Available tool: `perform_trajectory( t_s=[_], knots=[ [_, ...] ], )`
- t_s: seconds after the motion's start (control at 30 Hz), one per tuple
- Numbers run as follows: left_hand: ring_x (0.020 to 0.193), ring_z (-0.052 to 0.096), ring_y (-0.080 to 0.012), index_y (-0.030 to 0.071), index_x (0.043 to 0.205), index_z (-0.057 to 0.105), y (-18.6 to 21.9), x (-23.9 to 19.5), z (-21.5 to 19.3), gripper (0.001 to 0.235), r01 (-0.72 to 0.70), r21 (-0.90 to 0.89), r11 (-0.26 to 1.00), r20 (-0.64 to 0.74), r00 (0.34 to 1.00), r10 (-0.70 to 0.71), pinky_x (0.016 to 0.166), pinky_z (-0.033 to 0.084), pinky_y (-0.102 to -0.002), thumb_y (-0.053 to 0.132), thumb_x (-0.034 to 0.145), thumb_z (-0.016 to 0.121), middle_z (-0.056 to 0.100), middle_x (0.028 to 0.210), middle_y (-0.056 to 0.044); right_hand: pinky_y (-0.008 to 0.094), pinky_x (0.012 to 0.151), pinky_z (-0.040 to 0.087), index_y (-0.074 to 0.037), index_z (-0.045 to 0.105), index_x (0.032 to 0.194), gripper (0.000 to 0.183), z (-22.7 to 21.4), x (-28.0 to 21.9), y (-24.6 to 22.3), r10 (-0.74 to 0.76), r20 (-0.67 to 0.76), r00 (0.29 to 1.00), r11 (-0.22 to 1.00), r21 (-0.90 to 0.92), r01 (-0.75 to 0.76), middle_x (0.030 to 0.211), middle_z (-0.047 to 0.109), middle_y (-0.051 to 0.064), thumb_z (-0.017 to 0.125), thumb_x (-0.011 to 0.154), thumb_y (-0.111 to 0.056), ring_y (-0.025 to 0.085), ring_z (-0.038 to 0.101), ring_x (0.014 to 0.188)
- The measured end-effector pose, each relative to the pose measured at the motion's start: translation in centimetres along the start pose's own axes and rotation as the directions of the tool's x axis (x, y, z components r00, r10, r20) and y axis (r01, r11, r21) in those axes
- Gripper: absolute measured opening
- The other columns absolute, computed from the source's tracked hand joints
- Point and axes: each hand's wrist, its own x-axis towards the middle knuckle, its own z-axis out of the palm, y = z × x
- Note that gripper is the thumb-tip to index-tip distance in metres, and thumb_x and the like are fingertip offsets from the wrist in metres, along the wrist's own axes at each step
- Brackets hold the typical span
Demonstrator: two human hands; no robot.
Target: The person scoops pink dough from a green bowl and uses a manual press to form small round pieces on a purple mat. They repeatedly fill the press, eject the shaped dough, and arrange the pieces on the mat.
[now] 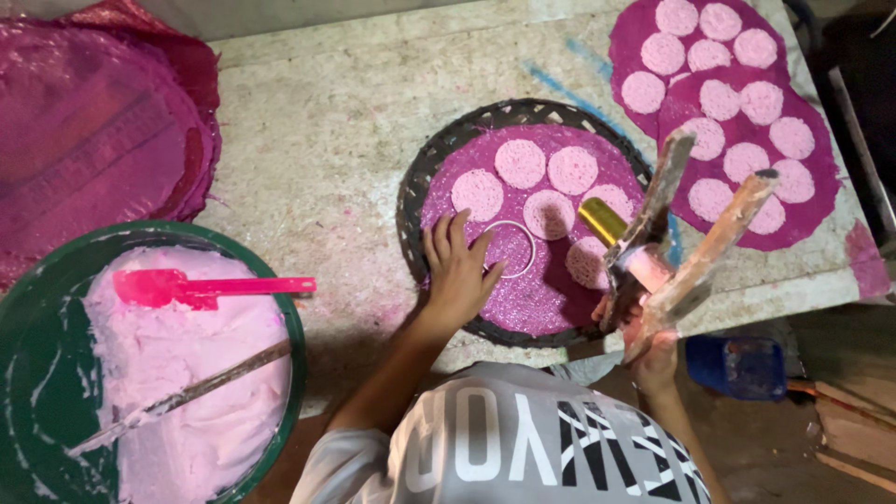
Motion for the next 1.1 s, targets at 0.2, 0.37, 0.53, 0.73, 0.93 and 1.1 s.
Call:
perform_trajectory(
  t_s=[0.2, 0.37, 0.53, 0.73, 0.93, 1.1],
  knots=[
    [0.142, 0.024, -0.0468, 0.006, 0.129, 0.065, 0.0, 1.4, 0.6, 0.053, 0.009, 0.011, 1.000, -0.003, 1.000, -0.008, 0.118, 0.012, -0.067, 0.037, 0.086, 0.074, 0.037, 0.149, -0.025, 0.042, 0.094, 0.047, 0.006, 0.044, 0.134, 0.105, -0.3, -0.2, 0.6, 0.013, 0.025, 1.000, 1.000, -0.010, -0.013, 0.116, 0.059, 0.022, 0.052, 0.085, -0.087, 0.030, 0.058, 0.106],
    [0.148, 0.036, -0.0374, 0.013, 0.134, 0.062, 0.3, 3.7, -1.3, 0.049, 0.093, -0.503, 0.859, 0.096, 0.994, -0.051, 0.125, 0.022, -0.055, 0.037, 0.092, 0.071, 0.048, 0.152, -0.013, 0.040, 0.083, 0.056, 0.004, 0.052, 0.135, 0.104, -0.9, 2.9, -1.6, 0.178, 0.209, 0.962, 0.967, -0.219, -0.131, 0.106, 0.067, 0.017, 0.038, 0.088, -0.087, 0.026, 0.066, 0.095],
    [0.152, 0.036, -0.0337, 0.007, 0.159, 0.039, -0.2, 7.7, -2.4, 0.099, 0.271, -0.710, -0.650, 0.133, 0.958, 0.255, 0.128, 0.025, -0.050, 0.075, 0.090, 0.057, 0.049, 0.156, -0.013, 0.038, 0.079, 0.062, 0.003, 0.059, 0.127, 0.096, -0.4, 7.3, -5.8, 0.795, 0.312, 0.520, 0.607, -0.397, -0.689, 0.100, 0.074, 0.017, 0.029, 0.087, -0.079, 0.027, 0.074, 0.091],
    [0.116, 0.056, -0.0241, 0.010, 0.135, 0.055, 0.2, 9.6, -0.7, 0.063, -0.006, -0.515, -0.857, -0.147, 0.986, 0.081, 0.113, 0.042, -0.042, 0.064, 0.101, 0.053, 0.059, 0.114, -0.006, 0.038, 0.081, 0.060, 0.000, 0.067, 0.116, 0.091, 3.2, 14.2, -12.1, 0.917, 0.157, 0.368, 0.349, -0.764, -0.542, 0.095, 0.077, 0.013, 0.020, 0.089, -0.074, 0.022, 0.077, 0.087],
    [0.103, 0.056, -0.0189, 0.015, 0.113, 0.054, -3.4, 11.2, 0.7, 0.029, -0.190, -0.499, -0.846, -0.177, 0.977, -0.115, 0.106, 0.046, -0.040, 0.042, 0.102, 0.054, 0.057, 0.102, -0.001, 0.037, 0.066, 0.053, 0.002, 0.075, 0.090, 0.091, 7.9, 17.4, -12.6, 0.858, 0.048, 0.512, 0.252, -0.907, -0.338, 0.076, 0.071, 0.010, 0.022, 0.095, -0.072, 0.020, 0.064, 0.068],
    [0.102, 0.056, -0.0172, 0.015, 0.112, 0.055, -6.0, 10.2, 1.1, 0.025, -0.194, -0.453, -0.870, -0.253, 0.964, -0.083, 0.104, 0.048, -0.038, 0.039, 0.103, 0.056, 0.056, 0.100, 0.001, 0.037, 0.063, 0.055, -0.003, 0.069, 0.085, 0.076, 10.2, 17.0, -10.6, 0.845, 0.013, 0.535, 0.247, -0.896, -0.369, 0.070, 0.066, 0.008, 0.032, 0.093, -0.070, 0.019, 0.063, 0.061]
  ],
)
